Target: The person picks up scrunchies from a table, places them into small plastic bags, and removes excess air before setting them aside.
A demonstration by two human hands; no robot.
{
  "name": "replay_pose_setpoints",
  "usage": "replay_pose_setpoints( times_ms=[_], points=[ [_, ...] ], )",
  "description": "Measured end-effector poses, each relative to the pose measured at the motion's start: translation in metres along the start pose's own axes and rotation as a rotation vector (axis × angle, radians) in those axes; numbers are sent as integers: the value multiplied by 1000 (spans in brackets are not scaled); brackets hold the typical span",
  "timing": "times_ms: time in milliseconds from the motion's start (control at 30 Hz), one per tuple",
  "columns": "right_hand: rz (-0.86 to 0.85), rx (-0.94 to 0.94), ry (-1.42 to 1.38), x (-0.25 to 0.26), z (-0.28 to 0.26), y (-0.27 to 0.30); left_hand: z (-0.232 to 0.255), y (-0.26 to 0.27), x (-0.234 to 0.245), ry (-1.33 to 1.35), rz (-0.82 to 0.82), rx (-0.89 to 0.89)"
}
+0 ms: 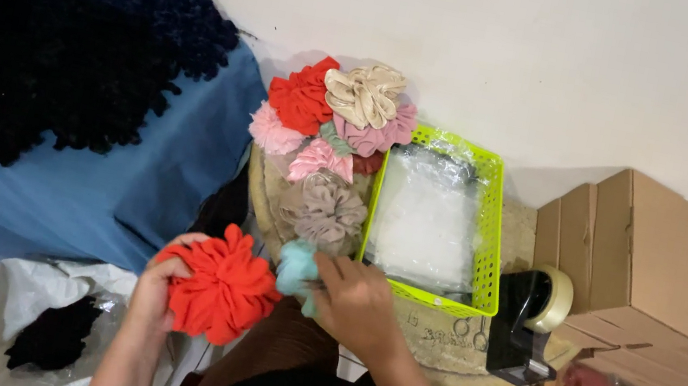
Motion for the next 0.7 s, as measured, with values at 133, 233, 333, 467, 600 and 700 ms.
replay_pose_setpoints(
  times_ms=[133, 233, 333, 467, 600, 700],
  points=[
    [-148, 110, 324, -44, -15, 22, -11, -7, -10, 8, -14, 28],
    [-57, 104, 351, -46, -16, 23, -24, -6, -11, 18, -12, 96],
    [-88, 45, 196, -34, -6, 24, -43, -2, -12, 29, -8, 173],
    [-11, -214, -244, -7, 24, 27, -68, 1, -20, 47, -11, 289],
    [-149, -477, -665, -15, 59, 43, -74, 17, -60, 38, -40, 446],
    [-176, -548, -731, 24, 70, 31, -82, 16, -67, 31, -68, 477]
  ],
)
Point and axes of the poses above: each hand's wrist, its own y-axis away from the middle knuckle, its own x-axis out of the back of the hand, z = x × y, the point moved 7 cm from there along -y, towards the middle knuckle, and after that the axes turned 15 degrees about y, right-handed, at the moved point
